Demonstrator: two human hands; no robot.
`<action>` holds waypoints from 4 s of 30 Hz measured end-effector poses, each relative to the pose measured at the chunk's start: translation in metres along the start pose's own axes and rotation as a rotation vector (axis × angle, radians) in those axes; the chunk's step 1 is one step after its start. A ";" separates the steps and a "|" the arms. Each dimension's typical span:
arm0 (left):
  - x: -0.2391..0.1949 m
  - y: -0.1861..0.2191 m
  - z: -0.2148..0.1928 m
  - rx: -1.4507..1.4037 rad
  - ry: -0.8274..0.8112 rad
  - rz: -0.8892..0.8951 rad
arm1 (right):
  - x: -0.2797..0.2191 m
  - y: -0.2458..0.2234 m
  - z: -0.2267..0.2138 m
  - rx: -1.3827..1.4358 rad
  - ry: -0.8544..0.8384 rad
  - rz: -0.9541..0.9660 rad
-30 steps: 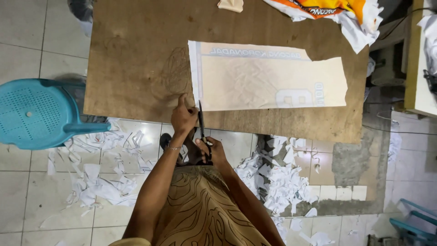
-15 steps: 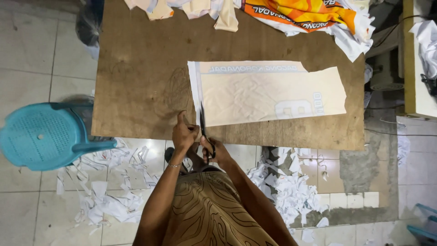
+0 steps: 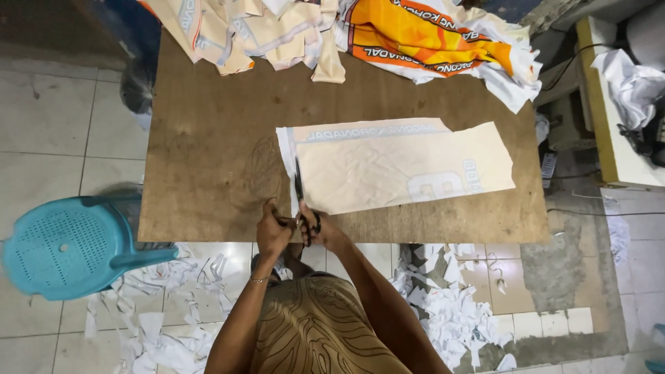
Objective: Cutting out printed garment patterns from fabric sheets using scissors on a workbench
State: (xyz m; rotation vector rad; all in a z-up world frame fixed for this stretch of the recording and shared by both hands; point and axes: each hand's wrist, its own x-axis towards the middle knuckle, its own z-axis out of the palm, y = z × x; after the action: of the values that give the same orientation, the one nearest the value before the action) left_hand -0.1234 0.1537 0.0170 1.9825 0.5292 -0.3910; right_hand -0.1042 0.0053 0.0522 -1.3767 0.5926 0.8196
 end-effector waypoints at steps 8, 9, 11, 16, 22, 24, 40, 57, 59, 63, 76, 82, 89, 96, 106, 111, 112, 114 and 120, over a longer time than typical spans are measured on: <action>-0.006 0.003 -0.002 0.010 0.017 -0.002 | 0.025 0.000 0.001 -0.012 0.070 -0.058; -0.005 0.005 -0.002 0.003 0.031 0.011 | 0.026 -0.004 0.001 -0.015 0.068 -0.057; -0.005 0.009 -0.004 -0.006 0.050 0.018 | 0.029 -0.016 0.001 -0.024 0.061 -0.053; -0.013 0.014 -0.006 0.013 0.036 0.031 | 0.039 -0.038 0.006 -0.036 0.021 -0.052; -0.014 0.017 -0.008 0.005 0.035 0.023 | 0.043 -0.056 0.008 -0.046 0.029 -0.049; -0.012 0.013 -0.006 0.010 0.036 0.010 | 0.047 -0.067 0.008 -0.047 -0.003 -0.017; -0.004 -0.065 0.053 0.682 -0.423 0.392 | 0.081 -0.170 -0.045 -0.454 0.191 -0.400; 0.084 0.008 0.074 0.575 0.536 0.450 | -0.140 0.052 -0.257 0.255 0.599 -0.331; 0.107 0.013 0.090 0.581 0.615 0.524 | -0.162 0.086 -0.293 0.192 0.630 -0.231; 0.121 0.071 0.065 0.552 0.362 0.228 | -0.180 0.103 -0.346 0.345 0.714 -0.280; 0.068 0.350 0.419 0.630 -0.357 0.768 | -0.159 -0.042 -0.452 0.584 0.768 -0.649; 0.079 0.282 0.359 0.930 -0.159 0.605 | -0.161 0.016 -0.470 0.457 0.812 -0.501; 0.076 0.173 0.337 0.405 0.198 0.413 | -0.144 0.083 -0.447 0.498 0.767 -0.266; 0.023 0.331 0.174 -0.839 0.010 0.101 | -0.121 0.026 -0.404 0.427 0.829 -0.272; 0.238 0.478 -0.027 -1.017 0.597 0.943 | -0.113 -0.047 -0.315 0.452 0.834 -0.258; 0.475 0.520 -0.082 -0.828 0.505 1.230 | -0.101 -0.008 -0.268 0.483 0.889 -0.278; 0.455 0.531 -0.075 -0.496 0.681 1.274 | -0.096 0.002 -0.262 0.452 0.920 -0.277; 0.421 0.504 -0.011 -0.381 0.522 1.286 | -0.091 0.021 -0.260 0.451 0.929 -0.228; 0.436 0.406 0.134 0.589 0.200 1.005 | -0.122 -0.013 -0.239 0.365 0.984 -0.042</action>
State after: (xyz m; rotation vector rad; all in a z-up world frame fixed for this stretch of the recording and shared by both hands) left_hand 0.4533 -0.0428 0.0519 2.5656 -0.5581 0.3278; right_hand -0.1446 -0.2498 0.1254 -1.3835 1.3811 -0.0728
